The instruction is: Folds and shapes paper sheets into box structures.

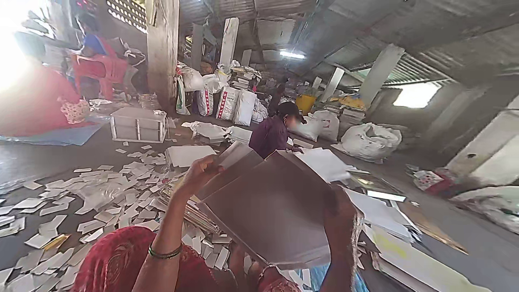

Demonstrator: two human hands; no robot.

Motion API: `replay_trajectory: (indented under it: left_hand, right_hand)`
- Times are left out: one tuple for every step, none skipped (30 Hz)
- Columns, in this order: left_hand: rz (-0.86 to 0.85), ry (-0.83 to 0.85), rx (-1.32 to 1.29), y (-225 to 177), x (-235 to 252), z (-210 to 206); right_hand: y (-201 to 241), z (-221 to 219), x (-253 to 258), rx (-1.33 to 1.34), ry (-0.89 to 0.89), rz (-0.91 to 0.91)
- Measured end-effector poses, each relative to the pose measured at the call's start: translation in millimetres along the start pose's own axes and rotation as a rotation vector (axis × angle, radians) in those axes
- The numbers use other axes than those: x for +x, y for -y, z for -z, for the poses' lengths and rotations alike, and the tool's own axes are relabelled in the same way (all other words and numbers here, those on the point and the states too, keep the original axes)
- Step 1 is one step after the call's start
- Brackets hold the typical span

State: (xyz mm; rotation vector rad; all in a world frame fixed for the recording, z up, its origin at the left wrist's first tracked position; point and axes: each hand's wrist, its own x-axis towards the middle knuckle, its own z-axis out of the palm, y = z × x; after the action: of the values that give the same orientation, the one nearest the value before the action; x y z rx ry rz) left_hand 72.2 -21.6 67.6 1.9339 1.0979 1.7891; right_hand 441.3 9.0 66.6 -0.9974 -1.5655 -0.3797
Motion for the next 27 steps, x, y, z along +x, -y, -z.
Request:
replay_trajectory:
  left_hand:
    - [-0.025,-0.031,0.005,1,1,-1]
    - [-0.033,-0.065,0.018,3,0,-2]
    - [-0.032,-0.094,0.036,4,0,-3]
    - [-0.032,-0.125,0.054,5,0,-4]
    - [-0.044,-0.159,0.068,7,1,-5]
    - [-0.057,-0.185,0.074,9,1,-7]
    - [-0.069,-0.202,0.071,10,1,-9]
    - [-0.082,-0.211,0.068,11,2,-11]
    - [-0.099,-0.212,0.068,11,2,-13]
    - [-0.119,-0.214,0.073,11,2,-15]
    - [-0.137,-0.22,0.084,10,2,-17]
    - [-0.148,-0.225,0.103,8,1,-19]
    - [-0.157,-0.227,0.126,7,1,-19]
    - [-0.176,-0.231,0.152,7,1,-20]
    - [-0.204,-0.237,0.17,6,1,-21]
    - [-0.233,-0.246,0.181,6,2,-22]
    - [-0.249,-0.253,0.187,5,2,-22]
    - [-0.253,-0.259,0.19,3,1,-23]
    - [-0.252,-0.267,0.198,2,0,-23]
    - [-0.253,-0.275,0.208,1,0,-23]
    - [-0.25,-0.284,0.217,1,-1,-22]
    - [-0.249,-0.291,0.227,1,-1,-20]
    - [-0.244,-0.296,0.231,1,-1,-16]
    - [-0.244,-0.304,0.228,3,-3,-11]
    - [-0.241,-0.314,0.223,6,-5,-4]
    - [-0.22,-0.32,0.209,5,-7,3]
    - [-0.201,-0.322,0.186,5,-9,10]
  right_hand:
    - [1,1,0,0.005,-0.001,0.001]
    - [3,2,1,0.001,-0.005,0.009]
    - [5,2,1,-0.002,-0.006,0.015]
    - [7,3,1,-0.005,-0.005,0.023]
    - [8,3,2,-0.011,-0.002,0.033]
    - [9,3,2,-0.007,0.001,0.041]
    - [9,3,2,-0.001,0.002,0.046]
    - [8,4,2,0.002,0.0,0.046]
    - [7,4,2,0.004,-0.002,0.042]
    - [6,4,2,0.004,0.003,0.033]
    - [5,5,2,0.004,0.013,0.025]
    - [4,5,3,0.007,0.028,0.018]
    - [2,6,3,0.008,0.038,0.016]
    - [1,7,3,0.01,0.042,0.017]
    - [0,8,3,0.007,0.04,0.022]
    - [-1,8,3,0.001,0.034,0.034]
    - [-1,9,3,-0.002,0.032,0.045]
    - [-2,11,3,0.002,0.034,0.053]
    - [-1,12,2,0.008,0.03,0.061]
    - [-1,14,2,0.016,0.026,0.064]
    - [-1,15,2,0.023,0.022,0.065]
    - [-2,16,3,0.032,0.022,0.065]
    - [-4,17,4,0.045,0.034,0.06]
    - [-6,19,5,0.055,0.058,0.058]
    - [-12,20,6,0.063,0.099,0.059]
    - [-19,22,6,0.066,0.14,0.059]
    - [-26,23,5,0.062,0.171,0.057]
